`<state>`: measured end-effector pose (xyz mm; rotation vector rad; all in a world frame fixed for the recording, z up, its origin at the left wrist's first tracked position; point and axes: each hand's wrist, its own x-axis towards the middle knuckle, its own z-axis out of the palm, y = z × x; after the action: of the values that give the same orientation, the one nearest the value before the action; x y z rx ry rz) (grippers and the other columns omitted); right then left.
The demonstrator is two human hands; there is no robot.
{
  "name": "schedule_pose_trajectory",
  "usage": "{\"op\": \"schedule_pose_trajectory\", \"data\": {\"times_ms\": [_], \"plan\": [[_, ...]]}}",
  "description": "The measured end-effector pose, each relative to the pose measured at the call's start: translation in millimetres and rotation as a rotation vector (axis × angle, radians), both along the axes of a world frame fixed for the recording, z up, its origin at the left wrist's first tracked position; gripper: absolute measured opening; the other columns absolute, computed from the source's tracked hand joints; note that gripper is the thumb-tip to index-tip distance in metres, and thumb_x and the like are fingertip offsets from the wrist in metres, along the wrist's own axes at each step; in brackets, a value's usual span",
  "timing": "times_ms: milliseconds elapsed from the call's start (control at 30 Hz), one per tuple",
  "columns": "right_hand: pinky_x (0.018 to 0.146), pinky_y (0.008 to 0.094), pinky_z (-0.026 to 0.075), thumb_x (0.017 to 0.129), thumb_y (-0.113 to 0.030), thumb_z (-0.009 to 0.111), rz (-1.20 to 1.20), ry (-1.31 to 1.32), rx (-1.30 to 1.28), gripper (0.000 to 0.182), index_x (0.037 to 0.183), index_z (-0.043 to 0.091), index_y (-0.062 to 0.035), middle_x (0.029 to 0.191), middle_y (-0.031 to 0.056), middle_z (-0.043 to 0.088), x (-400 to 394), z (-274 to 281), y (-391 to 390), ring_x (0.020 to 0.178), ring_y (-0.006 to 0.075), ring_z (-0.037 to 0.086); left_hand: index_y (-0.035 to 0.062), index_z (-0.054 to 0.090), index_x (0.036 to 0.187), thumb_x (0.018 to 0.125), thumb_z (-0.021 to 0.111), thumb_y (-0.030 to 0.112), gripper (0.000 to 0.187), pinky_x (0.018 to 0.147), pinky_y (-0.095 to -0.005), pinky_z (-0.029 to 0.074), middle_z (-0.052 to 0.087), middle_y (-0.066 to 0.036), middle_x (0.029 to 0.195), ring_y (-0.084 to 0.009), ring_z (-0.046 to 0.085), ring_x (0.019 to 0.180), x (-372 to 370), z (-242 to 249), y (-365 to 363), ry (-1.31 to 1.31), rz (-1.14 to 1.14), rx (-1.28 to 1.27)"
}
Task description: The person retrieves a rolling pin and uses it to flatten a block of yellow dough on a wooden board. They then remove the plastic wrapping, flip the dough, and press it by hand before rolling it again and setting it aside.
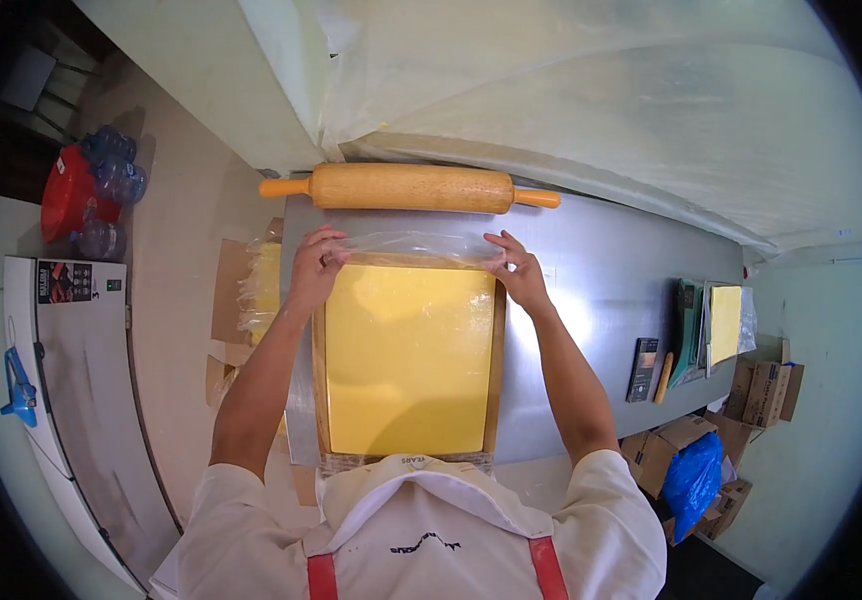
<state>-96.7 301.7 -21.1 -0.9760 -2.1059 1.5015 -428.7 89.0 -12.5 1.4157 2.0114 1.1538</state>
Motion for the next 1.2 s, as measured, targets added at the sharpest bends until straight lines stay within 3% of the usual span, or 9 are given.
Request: {"op": "schedule_pose_trajectory", "data": {"times_ms": [33, 100, 133, 300, 500, 767, 1000, 1133, 1200], "plan": [[0.103, 0.0385, 0.044, 0.087, -0.01, 0.068, -0.012, 0.111, -0.143, 0.016, 0.1, 0.071, -0.0012, 0.133, 0.018, 0.057, 4.9, 7.9, -5.8, 0.122, 0.0286, 0.055, -0.0008, 0.064, 0.107, 0.09, 0.066, 0.007, 0.019, 0.093, -0.0316, 0.048, 0.064, -0.009, 0.116, -0.0197, 0.058, 0.114, 2.0, 4.9, -2.1, 0.169, -0.047, 0.125], [0.101, 0.038, 0.047, 0.089, -0.012, 0.067, -0.089, 0.502, -0.681, 0.028, 0.114, 0.063, 0.0012, 0.132, 0.0164, 0.057, -1.0, 41.4, -26.4, 0.117, 0.0255, 0.058, -0.0006, 0.062, 0.113, 0.091, 0.066, 0.008, 0.024, 0.094, -0.0324, 0.049, 0.063, -0.009, 0.118, -0.0195, 0.057, 0.115, 7.5, 17.1, 0.9, -0.819, 0.01, 0.184], [0.1, 0.0381, 0.048, 0.09, -0.013, 0.068, -0.136, 0.426, -0.771, 0.033, 0.118, 0.06, 0.0019, 0.131, 0.0158, 0.057, 7.1, 33.1, -48.0, 0.117, 0.025, 0.058, -0.0005, 0.061, 0.115, 0.091, 0.066, 0.008, 0.026, 0.094, -0.0328, 0.049, 0.063, -0.009, 0.119, -0.0194, 0.057, 0.116, 21.1, 19.4, -16.1, -1.331, 0.055, 0.172], [0.096, 0.0376, 0.052, 0.089, -0.015, 0.07, -0.152, 0.173, -0.966, 0.051, 0.132, 0.049, 0.0028, 0.125, 0.0143, 0.06, 30.0, 29.5, -98.3, 0.116, 0.0233, 0.059, -0.0011, 0.052, 0.128, 0.092, 0.064, 0.007, 0.039, 0.093, -0.0344, 0.05, 0.062, -0.009, 0.121, -0.0183, 0.059, 0.11, 51.0, 9.3, -74.3, -1.155, 0.164, -0.303], [0.095, 0.0355, 0.05, 0.083, -0.017, 0.076, -0.168, 0.29, -0.828, 0.056, 0.131, 0.051, 0.001, 0.121, 0.0116, 0.062, 51.5, 51.4, -143.5, 0.11, 0.0208, 0.059, -0.0027, 0.05, 0.129, 0.09, 0.065, 0.005, 0.042, 0.093, -0.0342, 0.051, 0.062, -0.01, 0.121, -0.0198, 0.061, 0.108, 117.0, 25.6, -164.7, -1.186, 0.188, -0.227], [0.091, 0.0339, 0.052, 0.086, -0.008, 0.069, -0.208, 0.517, -0.716, 0.049, 0.13, 0.05, 0.0009, 0.119, 0.0093, 0.063, 113.5, 110.5, -121.3, 0.104, 0.018, 0.062, -0.0045, 0.047, 0.129, 0.09, 0.064, 0.004, 0.043, 0.092, -0.036, 0.052, 0.063, -0.014, 0.118, -0.0237, 0.063, 0.107, 167.5, 135.7, -112.0, -1.114, 0.061, -0.205], [0.089, 0.0342, 0.054, 0.088, -0.014, 0.068, -0.376, 0.344, -0.581, 0.05, 0.131, 0.049, 0.0036, 0.12, 0.0117, 0.063, 258.9, 174.2, -114.3, 0.105, 0.0203, 0.064, -0.0043, 0.05, 0.124, 0.091, 0.065, 0.008, 0.038, 0.092, -0.0354, 0.05, 0.063, -0.013, 0.118, -0.0219, 0.062, 0.105, 274.3, 131.1, -70.2, -1.283, -0.179, -0.264], [0.098, 0.04, 0.049, 0.098, -0.04, 0.051, -0.361, 0.808, -0.633, 0.058, 0.138, 0.044, 0.0013, 0.13, 0.0137, 0.058, 318.9, 242.8, -142.4, 0.114, 0.0252, 0.06, -0.0034, 0.05, 0.125, 0.091, 0.066, 0.011, 0.04, 0.094, -0.0358, 0.05, 0.062, -0.011, 0.12, -0.0212, 0.061, 0.109, 316.3, 194.0, -53.1, -1.455, -0.341, -0.262], [0.098, 0.0405, 0.048, 0.098, -0.04, 0.051, -0.407, 1.081, -0.678, 0.058, 0.138, 0.044, 0.001, 0.131, 0.0138, 0.058, 327.8, 245.7, -167.2, 0.115, 0.0254, 0.059, -0.0019, 0.05, 0.126, 0.091, 0.067, 0.014, 0.042, 0.094, -0.0356, 0.05, 0.062, -0.01, 0.121, -0.0207, 0.061, 0.109, 342.1, 212.8, -56.3, -1.508, -0.368, -0.277]]}}
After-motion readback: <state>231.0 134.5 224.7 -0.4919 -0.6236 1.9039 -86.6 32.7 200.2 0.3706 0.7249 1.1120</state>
